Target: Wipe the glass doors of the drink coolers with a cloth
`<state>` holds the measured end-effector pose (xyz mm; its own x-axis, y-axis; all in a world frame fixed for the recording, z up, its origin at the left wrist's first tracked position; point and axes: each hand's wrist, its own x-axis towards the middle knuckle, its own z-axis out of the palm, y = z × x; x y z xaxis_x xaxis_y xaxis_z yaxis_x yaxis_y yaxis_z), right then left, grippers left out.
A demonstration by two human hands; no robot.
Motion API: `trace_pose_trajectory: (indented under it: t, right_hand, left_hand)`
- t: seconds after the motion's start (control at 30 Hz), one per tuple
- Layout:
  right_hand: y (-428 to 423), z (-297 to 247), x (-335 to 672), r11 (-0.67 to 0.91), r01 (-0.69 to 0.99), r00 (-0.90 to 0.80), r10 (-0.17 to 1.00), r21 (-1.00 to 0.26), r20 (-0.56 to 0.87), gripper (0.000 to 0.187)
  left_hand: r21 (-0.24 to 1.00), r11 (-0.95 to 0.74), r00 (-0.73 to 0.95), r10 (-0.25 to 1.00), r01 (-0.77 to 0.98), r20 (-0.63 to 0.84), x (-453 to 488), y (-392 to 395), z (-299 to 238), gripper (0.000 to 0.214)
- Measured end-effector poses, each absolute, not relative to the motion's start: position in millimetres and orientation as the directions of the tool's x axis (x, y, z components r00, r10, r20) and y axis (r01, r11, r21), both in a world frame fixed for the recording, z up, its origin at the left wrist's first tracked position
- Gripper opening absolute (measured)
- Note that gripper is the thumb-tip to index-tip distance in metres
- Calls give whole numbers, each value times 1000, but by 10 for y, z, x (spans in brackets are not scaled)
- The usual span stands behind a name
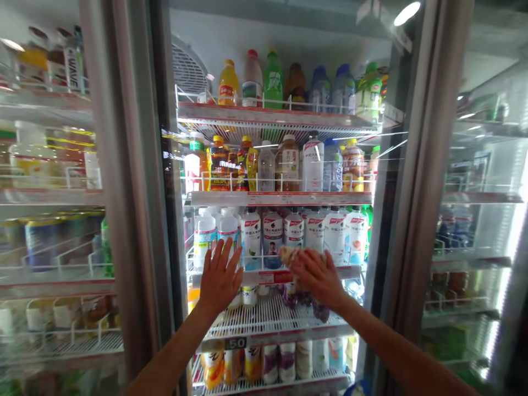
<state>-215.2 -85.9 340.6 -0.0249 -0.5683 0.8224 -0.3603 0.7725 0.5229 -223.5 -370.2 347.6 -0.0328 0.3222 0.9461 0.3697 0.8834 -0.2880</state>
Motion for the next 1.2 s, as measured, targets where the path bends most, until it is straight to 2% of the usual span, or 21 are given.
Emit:
trace_pose_trajectory:
  t: [0.1, 0.17, 0.2, 0.27, 0.37, 0.43, 0.5, 0.6, 0.67, 0.73, 0.87, 0.93, 1.0, 1.1, 1.17, 1.2]
  right_hand:
    - [-791, 3965, -2273, 913, -288, 31, -293, 290, 955, 47]
    - [-863, 4121, -2335, 933, -279, 56, -221, 228, 974, 51]
    - [-936, 4079, -2340, 921, -292, 52, -253, 256, 966, 52]
    - [-1109, 3784, -2292, 848, -351, 21, -416, 396, 909, 49]
    - [-1293, 3210, -2173, 600, -468, -2, -735, 649, 678, 41]
    - [-1321, 3081, -2150, 464, -507, 23, -835, 726, 550, 38]
    - [-1311, 3261, -2189, 499, -501, 47, -801, 708, 597, 38]
    - [-1349, 3772, -2290, 721, -448, 49, -570, 528, 820, 38]
    - [-1431, 3918, -2321, 778, -428, 54, -486, 460, 872, 39]
    - [-1519, 3759, -2285, 731, -442, 42, -563, 521, 826, 40]
    - [-1574, 3078, -2143, 420, -560, 48, -844, 714, 534, 38]
    - [-1532, 3021, -2147, 354, -590, 73, -872, 726, 484, 36]
    - [-1471, 3265, -2209, 469, -569, 59, -796, 675, 603, 37]
    - [-1364, 3784, -2305, 730, -472, 42, -541, 494, 840, 41]
    - [-1281, 3868, -2302, 805, -427, 41, -437, 411, 899, 41]
    - [-1234, 3786, -2274, 812, -422, 30, -432, 403, 901, 41]
  left_hand:
    - [-273, 884, -75, 324, 380, 943, -2180, -3747, 3372, 66]
    - [-255, 889, -107, 316, 380, 943, -2135, -3778, 3324, 65]
    - [-250, 893, -124, 315, 375, 941, -2112, -3796, 3303, 64]
    - [-242, 901, -152, 313, 360, 938, -2068, -3843, 3261, 63]
    - [-235, 919, -193, 305, 316, 933, -2023, -3934, 3194, 62]
    - [-233, 932, -217, 297, 276, 930, -2011, -3999, 3146, 61]
    - [-218, 948, -236, 272, 234, 933, -2009, -4053, 3098, 62]
    - [-163, 967, -249, 210, 196, 946, -2006, -4099, 3040, 62]
    - [-126, 973, -264, 175, 191, 949, -1995, -4108, 3017, 62]
    - [-101, 976, -283, 153, 192, 947, -1978, -4111, 3006, 61]
    - [-96, 976, -303, 153, 194, 941, -1944, -4122, 3001, 61]
    - [-93, 974, -309, 155, 205, 938, -1933, -4125, 3000, 61]
    - [-78, 973, -314, 146, 218, 938, -1927, -4112, 3000, 61]
    - [-50, 972, -309, 122, 231, 943, -1922, -4049, 3001, 62]
    - [-60, 967, -305, 137, 247, 942, -1917, -3980, 3001, 63]
    - [-77, 963, -304, 157, 258, 940, -1914, -3942, 3001, 63]
